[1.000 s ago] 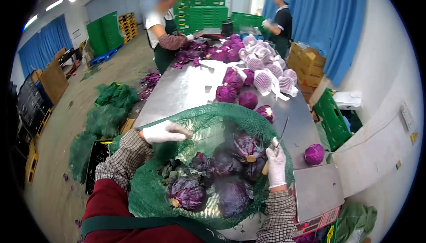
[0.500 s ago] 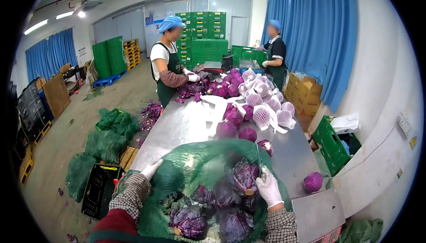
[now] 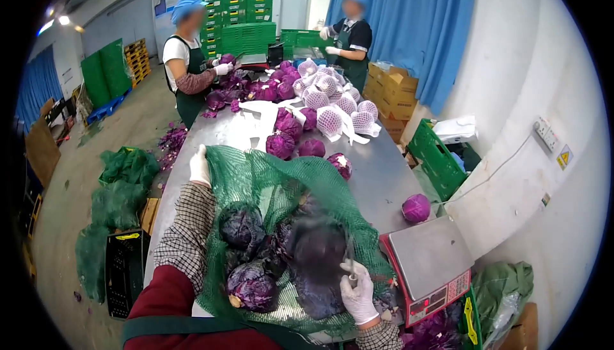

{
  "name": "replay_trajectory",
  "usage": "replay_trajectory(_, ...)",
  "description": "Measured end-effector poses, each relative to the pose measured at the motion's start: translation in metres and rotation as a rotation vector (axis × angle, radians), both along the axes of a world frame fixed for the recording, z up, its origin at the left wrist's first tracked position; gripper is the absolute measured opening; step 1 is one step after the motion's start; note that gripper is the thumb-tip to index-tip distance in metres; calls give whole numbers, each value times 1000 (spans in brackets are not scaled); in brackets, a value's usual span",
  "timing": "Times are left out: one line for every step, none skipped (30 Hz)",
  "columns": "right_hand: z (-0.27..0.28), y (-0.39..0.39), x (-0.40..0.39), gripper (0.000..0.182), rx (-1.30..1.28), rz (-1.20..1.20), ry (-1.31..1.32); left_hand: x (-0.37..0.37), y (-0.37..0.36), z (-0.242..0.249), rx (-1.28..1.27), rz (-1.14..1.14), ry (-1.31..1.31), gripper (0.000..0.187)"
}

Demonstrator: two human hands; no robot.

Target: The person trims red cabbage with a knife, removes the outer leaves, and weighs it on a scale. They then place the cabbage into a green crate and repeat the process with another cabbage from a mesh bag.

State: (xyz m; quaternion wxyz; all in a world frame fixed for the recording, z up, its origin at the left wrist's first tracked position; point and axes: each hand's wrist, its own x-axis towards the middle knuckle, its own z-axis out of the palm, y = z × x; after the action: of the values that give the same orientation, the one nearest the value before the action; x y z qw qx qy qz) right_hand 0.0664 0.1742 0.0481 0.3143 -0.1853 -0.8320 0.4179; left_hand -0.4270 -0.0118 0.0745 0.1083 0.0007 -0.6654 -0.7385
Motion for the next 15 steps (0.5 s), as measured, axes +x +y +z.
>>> replay_trajectory(-5, 1, -2, 38, 25, -8, 104, -2, -7, 9, 37, -60, 71, 49)
replay_trajectory(-4, 0, -3, 38, 150, -48, 82, -1, -11, 16, 75, -121, 138, 46)
replay_trajectory(1, -5, -9, 38, 107, -30, 62, 23, -9, 36, -114, -121, 259, 37)
replay_trajectory(2, -14, -12, 38, 62, -13, 42, 27, -7, 36, -406, -110, 307, 40)
replay_trajectory(-21, -15, -19, 37, -116, 45, 116, 35, -5, 32, -671, -119, 391, 45)
replay_trajectory(-33, -12, -25, 44, 68, 22, 24, 56, -3, 35, -935, -123, 476, 52)
replay_trajectory(-44, -13, -24, 42, -195, 76, -21, 80, -1, 38, -1048, -69, 578, 70)
replay_trajectory(-42, -20, -25, 39, -458, 132, -69, 98, 1, 35, -1036, 25, 817, 74)
replay_trajectory(-46, -29, -29, 35, -451, 168, 25, 129, 1, 41, -988, 28, 940, 75)
replay_trajectory(-45, -34, -24, 34, -447, 194, 7, 152, 1, 33, -887, -51, 1030, 75)
replay_trajectory(-40, -40, -19, 35, -478, 187, 12, 183, -1, 34, -778, -279, 1030, 72)
replay_trajectory(-37, -44, -14, 35, -507, 180, 16, 224, -4, 42, -707, -431, 1018, 67)
replay_trajectory(-36, -46, -9, 36, -509, 174, -2, 260, -6, 62, -584, -679, 1056, 58)
replay_trajectory(-37, -48, -2, 37, -508, 170, -19, 274, -3, 48, -591, -972, 876, 51)
replay_trajectory(-38, -48, 3, 37, -500, 176, -34, 298, -7, 40, -598, -1110, 811, 48)
